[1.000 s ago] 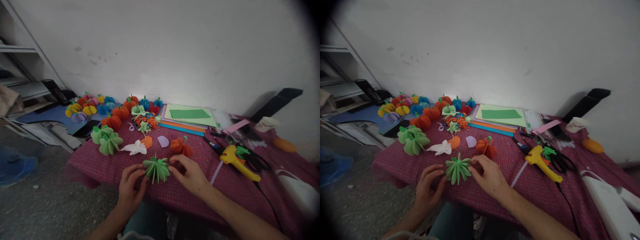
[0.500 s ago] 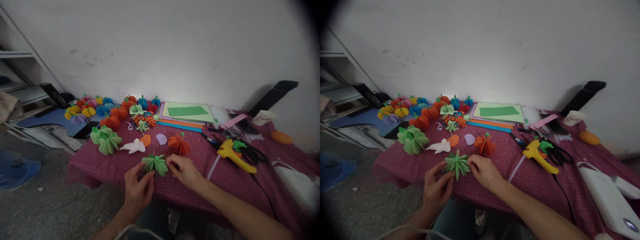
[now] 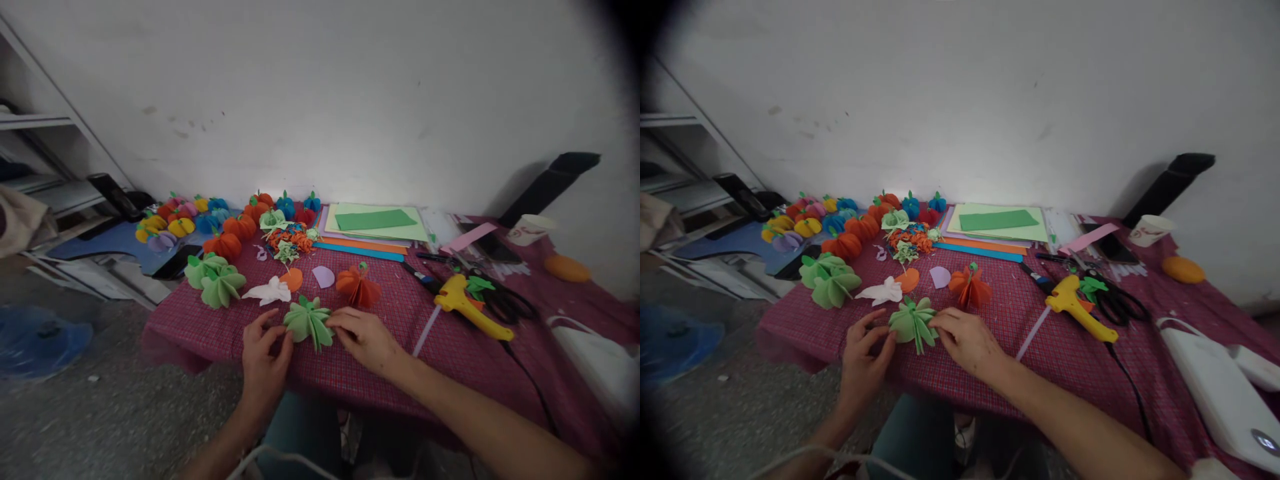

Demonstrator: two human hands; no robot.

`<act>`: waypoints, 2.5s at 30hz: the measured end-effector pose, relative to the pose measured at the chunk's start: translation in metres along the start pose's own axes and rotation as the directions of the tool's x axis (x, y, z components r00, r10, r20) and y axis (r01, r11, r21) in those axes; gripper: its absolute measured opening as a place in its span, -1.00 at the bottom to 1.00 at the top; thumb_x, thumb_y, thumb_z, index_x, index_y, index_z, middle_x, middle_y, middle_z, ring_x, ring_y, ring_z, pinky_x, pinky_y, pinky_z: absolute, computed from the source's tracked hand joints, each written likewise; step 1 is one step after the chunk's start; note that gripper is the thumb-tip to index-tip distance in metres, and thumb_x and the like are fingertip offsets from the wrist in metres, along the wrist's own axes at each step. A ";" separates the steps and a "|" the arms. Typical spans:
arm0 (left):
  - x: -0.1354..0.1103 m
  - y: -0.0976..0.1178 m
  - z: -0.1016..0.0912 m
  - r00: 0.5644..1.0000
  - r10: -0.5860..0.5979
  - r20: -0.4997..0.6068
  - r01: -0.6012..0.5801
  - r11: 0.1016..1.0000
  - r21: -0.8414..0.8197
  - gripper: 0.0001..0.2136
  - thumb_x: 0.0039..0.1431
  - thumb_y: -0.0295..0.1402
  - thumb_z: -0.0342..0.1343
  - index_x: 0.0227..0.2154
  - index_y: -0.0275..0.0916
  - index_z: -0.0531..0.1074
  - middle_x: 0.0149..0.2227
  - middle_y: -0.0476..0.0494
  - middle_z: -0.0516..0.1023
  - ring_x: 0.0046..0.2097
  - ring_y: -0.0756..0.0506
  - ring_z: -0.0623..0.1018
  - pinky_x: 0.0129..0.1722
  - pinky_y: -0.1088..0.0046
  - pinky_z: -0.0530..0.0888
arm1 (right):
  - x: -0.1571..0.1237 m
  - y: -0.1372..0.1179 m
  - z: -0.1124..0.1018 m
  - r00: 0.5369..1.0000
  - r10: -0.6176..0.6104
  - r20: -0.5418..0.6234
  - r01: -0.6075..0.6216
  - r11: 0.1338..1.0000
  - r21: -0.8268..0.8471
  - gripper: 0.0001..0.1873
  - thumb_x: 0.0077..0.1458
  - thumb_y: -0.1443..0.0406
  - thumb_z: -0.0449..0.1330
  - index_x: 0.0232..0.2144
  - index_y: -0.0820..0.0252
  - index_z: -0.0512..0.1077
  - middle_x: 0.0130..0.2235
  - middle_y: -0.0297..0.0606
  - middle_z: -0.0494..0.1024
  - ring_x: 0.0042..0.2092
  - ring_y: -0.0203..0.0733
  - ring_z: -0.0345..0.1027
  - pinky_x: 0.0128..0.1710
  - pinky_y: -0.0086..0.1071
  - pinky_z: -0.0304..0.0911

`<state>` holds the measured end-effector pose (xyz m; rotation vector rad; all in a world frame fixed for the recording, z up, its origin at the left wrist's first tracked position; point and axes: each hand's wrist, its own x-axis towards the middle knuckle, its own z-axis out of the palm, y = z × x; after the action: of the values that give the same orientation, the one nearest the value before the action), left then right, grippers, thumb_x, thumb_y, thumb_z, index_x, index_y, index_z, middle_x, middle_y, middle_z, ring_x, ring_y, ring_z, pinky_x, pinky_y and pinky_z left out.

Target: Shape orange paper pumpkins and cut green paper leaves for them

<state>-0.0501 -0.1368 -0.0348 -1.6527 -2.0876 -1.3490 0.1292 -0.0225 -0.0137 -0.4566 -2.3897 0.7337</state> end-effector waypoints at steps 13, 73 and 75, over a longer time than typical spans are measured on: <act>0.000 -0.005 -0.001 0.994 -0.027 0.107 0.038 0.994 -0.105 -0.92 0.06 -0.43 0.06 -0.42 -0.22 0.45 -0.15 -0.15 0.41 -0.10 -0.12 0.37 -0.10 0.25 0.33 | -0.004 -0.008 0.002 0.978 -0.067 0.196 0.102 0.979 -0.176 -0.78 0.13 0.38 -0.03 -0.21 0.15 0.37 -0.32 -0.28 0.46 -0.32 -0.33 0.33 -0.34 -0.49 0.21; -0.013 0.002 -0.005 0.994 0.036 0.106 -0.019 0.987 -0.159 -0.94 0.05 -0.38 0.09 -0.38 -0.20 0.39 -0.39 -0.08 0.46 -0.29 -0.07 0.40 -0.27 0.36 0.35 | -0.005 -0.018 0.007 0.947 -0.060 0.314 0.187 0.902 -0.390 -0.71 0.18 0.32 -0.07 -0.06 0.14 0.26 -0.22 -0.25 0.48 -0.30 -0.27 0.38 -0.36 -0.43 0.25; -0.012 0.001 -0.005 0.993 0.004 0.120 0.017 0.985 -0.171 -0.92 0.06 -0.36 0.09 -0.36 -0.20 0.41 -0.38 -0.08 0.47 -0.28 -0.08 0.40 -0.27 0.35 0.36 | -0.005 -0.018 0.006 0.948 -0.063 0.312 0.186 0.905 -0.381 -0.72 0.17 0.34 -0.07 -0.07 0.15 0.27 -0.25 -0.25 0.48 -0.31 -0.28 0.38 -0.36 -0.44 0.24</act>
<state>-0.0468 -0.1489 -0.0381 -1.8386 -2.0944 -1.5059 0.1265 -0.0414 -0.0098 -0.3716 -2.8366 0.2490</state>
